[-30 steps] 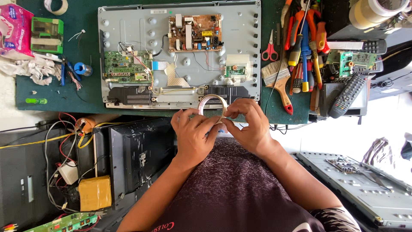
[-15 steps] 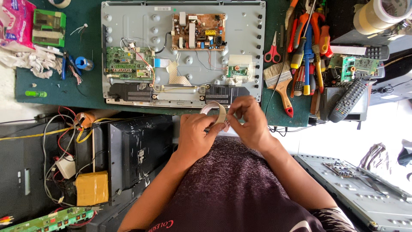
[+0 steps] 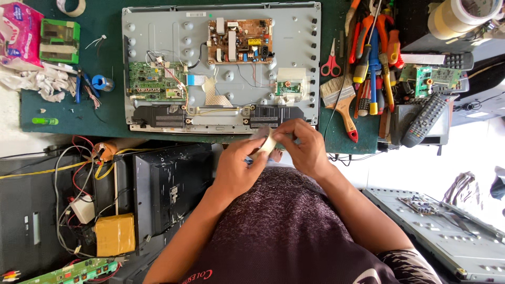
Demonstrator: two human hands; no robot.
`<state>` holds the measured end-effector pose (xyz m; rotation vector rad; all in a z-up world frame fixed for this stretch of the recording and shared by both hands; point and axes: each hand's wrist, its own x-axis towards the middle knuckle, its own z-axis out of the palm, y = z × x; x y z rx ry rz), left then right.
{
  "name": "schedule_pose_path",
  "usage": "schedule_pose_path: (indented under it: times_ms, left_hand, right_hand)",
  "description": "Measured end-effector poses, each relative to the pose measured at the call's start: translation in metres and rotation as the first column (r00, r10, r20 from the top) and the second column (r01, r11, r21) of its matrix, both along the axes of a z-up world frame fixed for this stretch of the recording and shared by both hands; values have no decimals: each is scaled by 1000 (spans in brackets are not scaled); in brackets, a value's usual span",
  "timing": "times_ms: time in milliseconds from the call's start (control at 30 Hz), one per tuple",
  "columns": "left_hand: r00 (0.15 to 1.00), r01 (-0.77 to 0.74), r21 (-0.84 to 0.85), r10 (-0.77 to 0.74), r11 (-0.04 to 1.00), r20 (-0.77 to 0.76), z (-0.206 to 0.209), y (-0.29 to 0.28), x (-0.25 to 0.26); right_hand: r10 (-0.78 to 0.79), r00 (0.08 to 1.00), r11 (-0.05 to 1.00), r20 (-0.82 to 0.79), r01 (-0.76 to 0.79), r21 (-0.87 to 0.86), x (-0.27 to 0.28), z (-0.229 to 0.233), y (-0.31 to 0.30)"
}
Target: The person works on the internal circuit board of a disassembled television, handling wires and components. They use scissors to cut a piece of white tape and apply it to a wire connector on the board.
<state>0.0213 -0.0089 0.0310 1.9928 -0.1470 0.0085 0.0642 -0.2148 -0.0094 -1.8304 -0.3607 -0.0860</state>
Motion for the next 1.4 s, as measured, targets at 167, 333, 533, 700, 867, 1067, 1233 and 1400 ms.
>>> schedule_pose_path:
  times_ms: [167, 333, 533, 700, 867, 1067, 1233, 1400]
  left_hand:
    - [993, -15, -13, 14, 1000, -114, -5, 1, -2]
    - [988, 23, 158, 2, 987, -153, -4, -1, 3]
    - [994, -10, 405, 52, 914, -94, -29, 0, 0]
    - [998, 3, 412, 24, 911, -58, -35, 7, -4]
    - [992, 91, 403, -49, 911, -112, -22, 14, -5]
    - [966, 249, 237, -223, 939, -130, -16, 11, 4]
    - [969, 180, 213, -136, 960, -204, -23, 19, 7]
    - [989, 79, 279, -41, 957, -139, -33, 45, 0]
  right_hand:
    - [25, 996, 983, 91, -8, -184, 1, -8, -7]
    - [46, 990, 963, 133, -8, -269, 2, -1, -11]
    - [88, 954, 915, 285, 36, -402, 0, 1, -12]
    - [110, 952, 924, 286, 8, -381, -1, 17, -5]
    - [119, 943, 928, 311, 6, -373, 3, 18, -3]
    - [166, 962, 926, 217, -77, -369, 13, 20, 0]
    - [190, 975, 952, 115, -154, -264, 23, 5, 4]
    - [164, 986, 975, 38, -157, -156, 27, -19, 6]
